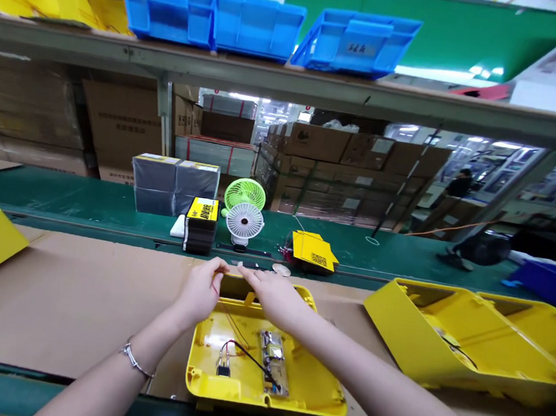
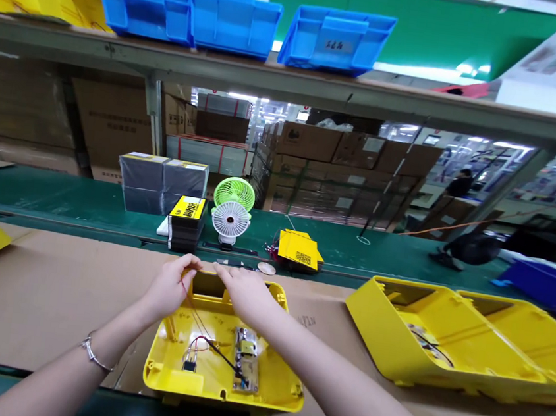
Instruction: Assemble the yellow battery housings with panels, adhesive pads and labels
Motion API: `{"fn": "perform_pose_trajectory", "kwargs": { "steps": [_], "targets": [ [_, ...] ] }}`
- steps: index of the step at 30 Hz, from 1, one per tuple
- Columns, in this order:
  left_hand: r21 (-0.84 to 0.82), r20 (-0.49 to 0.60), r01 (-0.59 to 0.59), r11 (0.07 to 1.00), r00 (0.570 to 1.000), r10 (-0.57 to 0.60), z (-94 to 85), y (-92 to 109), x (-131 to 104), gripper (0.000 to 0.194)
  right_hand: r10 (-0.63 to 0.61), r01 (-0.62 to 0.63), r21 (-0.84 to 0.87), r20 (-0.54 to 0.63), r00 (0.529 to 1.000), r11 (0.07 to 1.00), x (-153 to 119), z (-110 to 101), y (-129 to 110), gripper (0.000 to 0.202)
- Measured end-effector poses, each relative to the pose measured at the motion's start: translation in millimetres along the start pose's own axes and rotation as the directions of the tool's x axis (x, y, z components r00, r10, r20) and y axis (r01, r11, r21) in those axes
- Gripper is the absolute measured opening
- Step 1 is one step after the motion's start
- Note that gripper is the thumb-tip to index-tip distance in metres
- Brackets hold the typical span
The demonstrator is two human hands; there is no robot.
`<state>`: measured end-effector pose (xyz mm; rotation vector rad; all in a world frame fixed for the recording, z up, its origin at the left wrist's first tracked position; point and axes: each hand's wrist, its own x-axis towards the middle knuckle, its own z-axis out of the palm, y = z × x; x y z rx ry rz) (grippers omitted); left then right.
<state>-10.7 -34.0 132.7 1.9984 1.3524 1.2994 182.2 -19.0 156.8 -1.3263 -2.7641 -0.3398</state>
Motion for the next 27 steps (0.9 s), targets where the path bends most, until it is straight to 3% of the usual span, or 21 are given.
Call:
{"fn": "perform_pose_trajectory", "kwargs": {
  "steps": [4,14,18,21,23,25,27],
  "targets": [
    [0.003,0.014,0.009,1.0,1.0,-0.009,-1.1,-3,-1,0.02,0.084,-0.09,0.055,0.1,0.991,0.994,3,-13,18,0.026],
    [0.052,0.038,0.004,0.999,0.999,-0.006,-9.3,0,-2,0.021,0.197,-0.196,0.084,-0.003,0.98,0.977,2,-14,16,0.017],
    [0.374,-0.043,-0.001,0.927,0.999,0.018,-18.8,23,-11,0.017,0.185,-0.171,0.144,-0.083,0.979,0.975,-2,-26,13,0.019],
    [0.52,0.097,-0.05,0.853,0.995,0.0,-17.7,52,-29,0.026,0.171,-0.115,0.284,-0.181,0.968,0.952,-1,-35,-2,0.03],
    [0.414,0.322,-0.176,0.893,0.946,0.038,-14.8,72,-44,0.027,0.13,-0.078,0.396,-0.107,0.986,0.915,1,-36,-16,0.042],
    [0.202,0.572,-0.282,0.938,0.812,0.121,-15.0,88,-55,0.02,0.03,-0.053,0.473,0.055,0.998,0.88,4,-33,-30,0.044],
    [-0.02,0.733,-0.268,0.963,0.652,0.196,-20.7,98,-59,0.017,-0.079,-0.007,0.501,0.15,0.985,0.866,5,-29,-41,0.03]
  ]
}}
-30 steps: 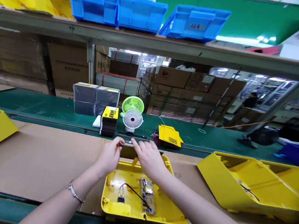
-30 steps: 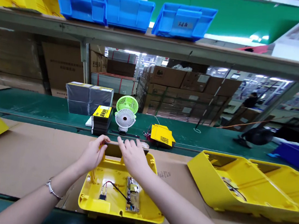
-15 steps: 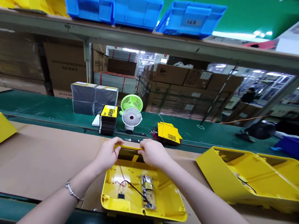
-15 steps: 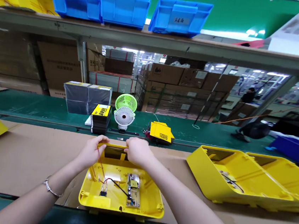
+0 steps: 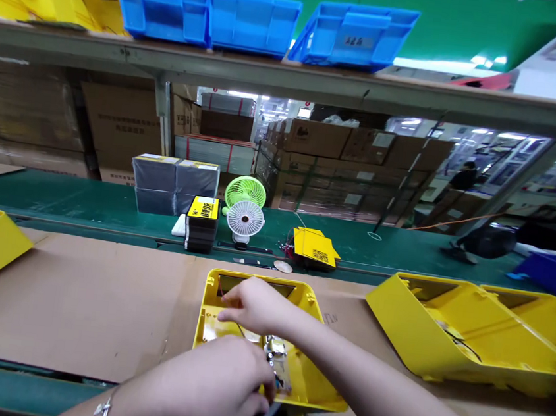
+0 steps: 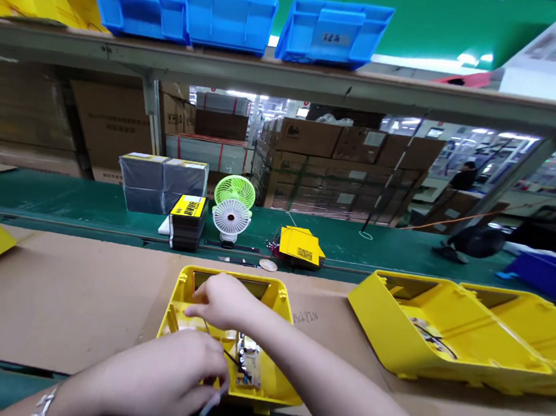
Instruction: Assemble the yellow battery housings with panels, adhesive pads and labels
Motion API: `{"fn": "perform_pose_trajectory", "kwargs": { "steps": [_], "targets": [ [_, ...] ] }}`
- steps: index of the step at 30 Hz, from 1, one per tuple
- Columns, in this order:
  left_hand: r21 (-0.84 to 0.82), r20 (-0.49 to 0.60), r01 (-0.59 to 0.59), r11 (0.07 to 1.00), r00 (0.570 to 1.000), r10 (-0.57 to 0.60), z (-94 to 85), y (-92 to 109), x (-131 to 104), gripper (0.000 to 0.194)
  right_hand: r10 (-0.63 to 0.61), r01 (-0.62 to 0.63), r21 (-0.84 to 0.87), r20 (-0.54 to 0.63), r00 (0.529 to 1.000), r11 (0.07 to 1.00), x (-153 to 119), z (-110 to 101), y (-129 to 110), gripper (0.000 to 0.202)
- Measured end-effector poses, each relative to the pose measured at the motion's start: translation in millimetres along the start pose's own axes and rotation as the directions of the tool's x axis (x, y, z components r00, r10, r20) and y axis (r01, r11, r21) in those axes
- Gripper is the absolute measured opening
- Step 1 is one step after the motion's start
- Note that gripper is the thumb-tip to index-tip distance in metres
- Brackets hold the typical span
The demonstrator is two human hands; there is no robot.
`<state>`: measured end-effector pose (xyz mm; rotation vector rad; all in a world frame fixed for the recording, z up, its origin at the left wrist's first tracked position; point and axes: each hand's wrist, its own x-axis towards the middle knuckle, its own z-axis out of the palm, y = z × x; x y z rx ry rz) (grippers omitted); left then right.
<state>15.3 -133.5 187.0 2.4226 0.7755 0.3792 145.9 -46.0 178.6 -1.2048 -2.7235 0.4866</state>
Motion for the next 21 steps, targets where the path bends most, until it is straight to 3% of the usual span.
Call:
{"fn": "perform_pose_trajectory", "kwargs": {
  "steps": [2,4,5,7,8,11,13,17,21],
  "targets": [
    [-0.178,0.045,-0.033,0.984,0.998,0.042,-12.1,-1,-2,0.026,-0.032,0.033,-0.02,0.057,0.998,0.999,1,5,-3,0.016],
    [-0.292,-0.104,0.008,0.956,0.994,-0.04,-29.1,-15,1,0.031,-0.03,0.032,-0.038,0.072,0.997,0.999,-1,5,-3,0.018],
    [-0.307,-0.219,0.053,0.95,0.968,-0.125,-37.6,-27,3,0.029,-0.027,0.029,-0.036,0.07,0.997,0.999,-3,4,-3,0.021],
    [-0.265,-0.446,0.239,0.934,0.829,-0.339,-51.6,-57,12,0.028,-0.037,0.038,-0.029,0.046,0.998,0.999,-7,0,-2,0.029],
    [-0.205,-0.47,0.368,0.907,0.775,-0.421,-56.6,-73,16,0.03,-0.048,0.049,-0.026,0.037,0.998,0.998,-9,-2,-2,0.034],
    [-0.156,-0.362,0.463,0.872,0.795,-0.487,-64.9,-112,29,0.02,-0.063,0.064,-0.074,0.021,0.998,0.995,-12,-2,-1,0.039],
    [-0.138,-0.276,0.476,0.869,0.824,-0.495,-68.0,-125,36,0.014,-0.053,0.055,-0.148,0.011,0.999,0.987,-13,1,1,0.038],
    [-0.091,-0.173,0.508,0.857,0.839,-0.516,-75.5,-130,47,0.013,-0.04,0.037,-0.222,-0.009,0.999,0.974,-15,8,5,0.034],
    [-0.052,-0.145,0.517,0.854,0.842,-0.519,-81.0,-131,54,0.016,-0.028,0.026,-0.202,-0.004,1.0,0.979,-22,3,11,0.026]
  ]
}}
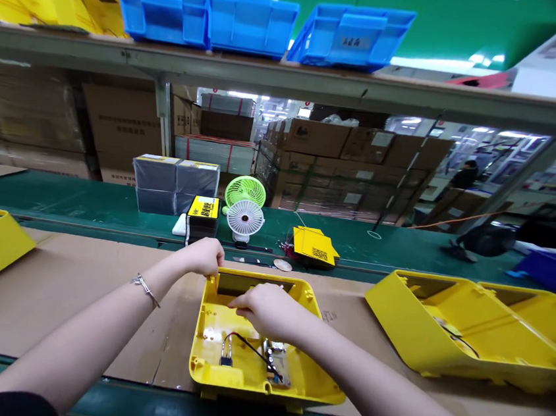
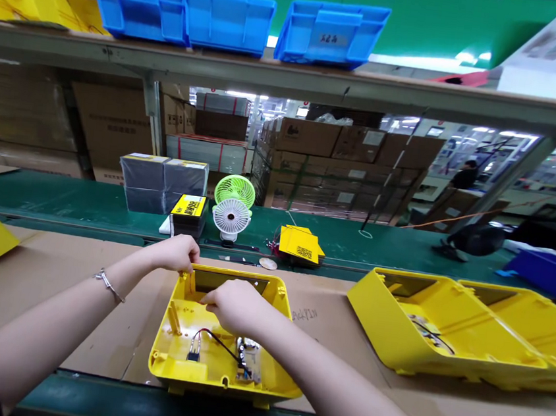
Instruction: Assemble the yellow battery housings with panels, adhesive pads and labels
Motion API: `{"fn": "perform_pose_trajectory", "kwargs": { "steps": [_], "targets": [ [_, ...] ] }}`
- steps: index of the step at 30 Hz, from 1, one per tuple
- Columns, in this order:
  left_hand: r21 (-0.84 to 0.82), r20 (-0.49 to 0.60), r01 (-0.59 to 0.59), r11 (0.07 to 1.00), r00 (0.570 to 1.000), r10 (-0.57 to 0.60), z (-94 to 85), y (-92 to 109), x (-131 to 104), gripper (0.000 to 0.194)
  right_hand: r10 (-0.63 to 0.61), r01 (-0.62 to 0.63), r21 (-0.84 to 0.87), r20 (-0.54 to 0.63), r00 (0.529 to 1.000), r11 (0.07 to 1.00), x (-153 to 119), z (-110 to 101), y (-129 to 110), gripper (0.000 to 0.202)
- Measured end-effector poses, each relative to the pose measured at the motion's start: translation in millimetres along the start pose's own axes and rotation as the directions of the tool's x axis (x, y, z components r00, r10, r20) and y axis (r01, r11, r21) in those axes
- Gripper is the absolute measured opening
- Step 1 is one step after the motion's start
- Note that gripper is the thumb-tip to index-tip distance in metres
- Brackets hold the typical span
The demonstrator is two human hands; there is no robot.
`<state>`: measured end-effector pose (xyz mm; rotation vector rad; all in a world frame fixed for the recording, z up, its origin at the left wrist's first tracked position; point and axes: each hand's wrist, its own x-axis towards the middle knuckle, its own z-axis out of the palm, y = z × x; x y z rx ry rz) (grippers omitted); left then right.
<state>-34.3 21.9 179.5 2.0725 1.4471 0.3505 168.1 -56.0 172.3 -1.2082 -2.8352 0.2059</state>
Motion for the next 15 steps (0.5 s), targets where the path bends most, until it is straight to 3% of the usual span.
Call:
{"fn": "perform_pose_trajectory", "kwargs": {
  "steps": [4,7,10,13,15],
  "targets": [
    [-0.034,0.0,-0.014,0.999,1.0,0.014,5.3,-5,6,0.016,0.006,-0.005,0.105,-0.005,1.0,0.994,-11,-10,13,0.024],
    [-0.091,-0.031,-0.011,0.996,0.999,0.009,14.9,-10,6,0.015,0.037,-0.013,0.111,-0.218,0.975,0.994,-20,-13,30,0.024],
    [-0.132,-0.091,-0.012,0.991,0.996,0.0,22.7,-10,1,0.014,0.146,-0.162,-0.002,-0.431,0.891,0.987,-30,-8,51,0.024],
    [-0.14,-0.141,-0.042,0.989,0.99,0.022,21.4,-4,-10,0.013,0.262,-0.32,-0.066,-0.432,0.863,0.945,-39,-4,66,0.02],
    [-0.126,-0.177,-0.075,0.989,0.983,0.052,15.1,4,-21,0.013,0.274,-0.339,-0.078,-0.437,0.857,0.937,-44,-8,69,0.019]
  ]
}}
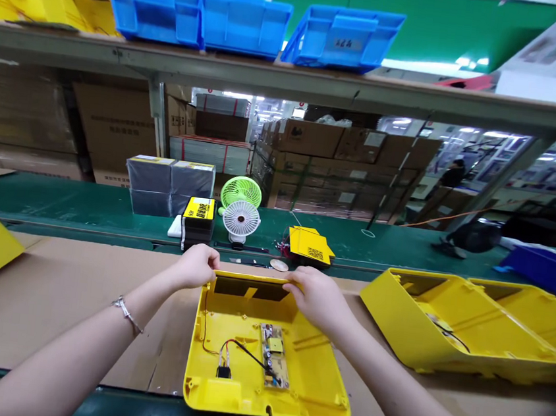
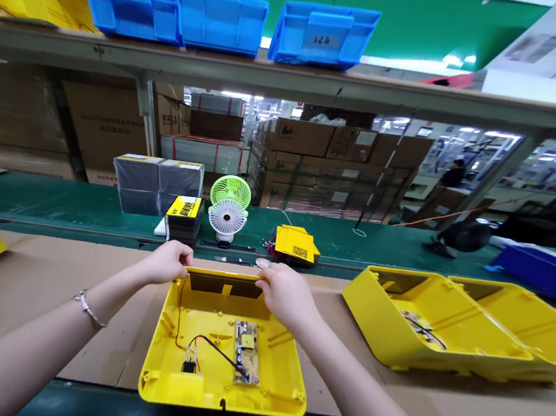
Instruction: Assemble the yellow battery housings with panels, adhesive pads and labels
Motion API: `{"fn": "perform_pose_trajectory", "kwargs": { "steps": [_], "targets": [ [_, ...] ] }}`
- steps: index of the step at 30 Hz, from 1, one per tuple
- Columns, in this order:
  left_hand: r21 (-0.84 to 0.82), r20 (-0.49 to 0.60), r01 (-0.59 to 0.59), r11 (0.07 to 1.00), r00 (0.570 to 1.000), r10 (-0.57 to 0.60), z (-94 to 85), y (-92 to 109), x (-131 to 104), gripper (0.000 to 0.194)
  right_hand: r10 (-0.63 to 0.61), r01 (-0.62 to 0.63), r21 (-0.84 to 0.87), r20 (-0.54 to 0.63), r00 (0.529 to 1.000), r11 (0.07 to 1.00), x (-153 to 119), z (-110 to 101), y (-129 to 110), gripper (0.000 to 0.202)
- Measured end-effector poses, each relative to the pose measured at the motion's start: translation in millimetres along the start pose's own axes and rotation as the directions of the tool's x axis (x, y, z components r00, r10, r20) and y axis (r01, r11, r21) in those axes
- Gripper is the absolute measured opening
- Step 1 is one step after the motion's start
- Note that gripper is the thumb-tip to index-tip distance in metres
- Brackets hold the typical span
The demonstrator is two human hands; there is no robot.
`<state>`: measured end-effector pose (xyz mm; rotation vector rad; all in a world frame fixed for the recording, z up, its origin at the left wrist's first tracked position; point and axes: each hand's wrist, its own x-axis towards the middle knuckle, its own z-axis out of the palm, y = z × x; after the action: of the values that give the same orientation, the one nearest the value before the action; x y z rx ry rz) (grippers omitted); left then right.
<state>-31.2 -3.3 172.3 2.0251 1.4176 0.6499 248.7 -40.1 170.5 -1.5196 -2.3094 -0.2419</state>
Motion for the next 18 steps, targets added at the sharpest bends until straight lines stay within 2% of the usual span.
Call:
{"fn": "perform_pose_trajectory", "kwargs": {
  "steps": [4,6,8,10,12,15,16,18],
  "targets": [
    [0.053,-0.115,-0.092,0.994,0.989,0.097,-14.7,22,-23,0.017,-0.089,0.086,-0.026,-0.152,0.984,0.996,-7,-22,-2,0.022],
    [0.155,-0.194,-0.192,0.969,0.956,0.221,-16.7,29,-36,0.02,-0.157,0.148,-0.059,-0.206,0.966,0.987,-14,-30,-4,0.023],
    [0.263,-0.204,-0.278,0.924,0.92,0.335,-15.2,30,-49,0.024,-0.238,0.226,-0.079,-0.202,0.95,0.971,-24,-33,-5,0.023],
    [0.262,-0.141,-0.309,0.914,0.925,0.353,-13.5,26,-59,0.032,-0.303,0.298,-0.056,-0.159,0.94,0.953,-34,-33,-6,0.022],
    [0.165,-0.023,-0.3,0.94,0.951,0.308,-14.2,20,-66,0.038,-0.315,0.32,0.028,-0.107,0.943,0.947,-41,-32,-8,0.019],
    [0.023,0.222,-0.243,0.97,0.947,0.232,-17.0,16,-64,0.051,-0.244,0.247,0.234,-0.04,0.969,0.94,-40,-31,-10,0.017],
    [0.012,0.254,-0.215,0.977,0.945,0.205,-16.2,16,-61,0.059,-0.201,0.201,0.289,-0.028,0.979,0.936,-36,-29,-10,0.016],
    [0.032,0.178,-0.141,0.99,0.975,0.133,-10.2,17,-49,0.07,-0.092,0.09,0.361,-0.012,0.996,0.928,-26,-24,-7,0.022]
  ]
}}
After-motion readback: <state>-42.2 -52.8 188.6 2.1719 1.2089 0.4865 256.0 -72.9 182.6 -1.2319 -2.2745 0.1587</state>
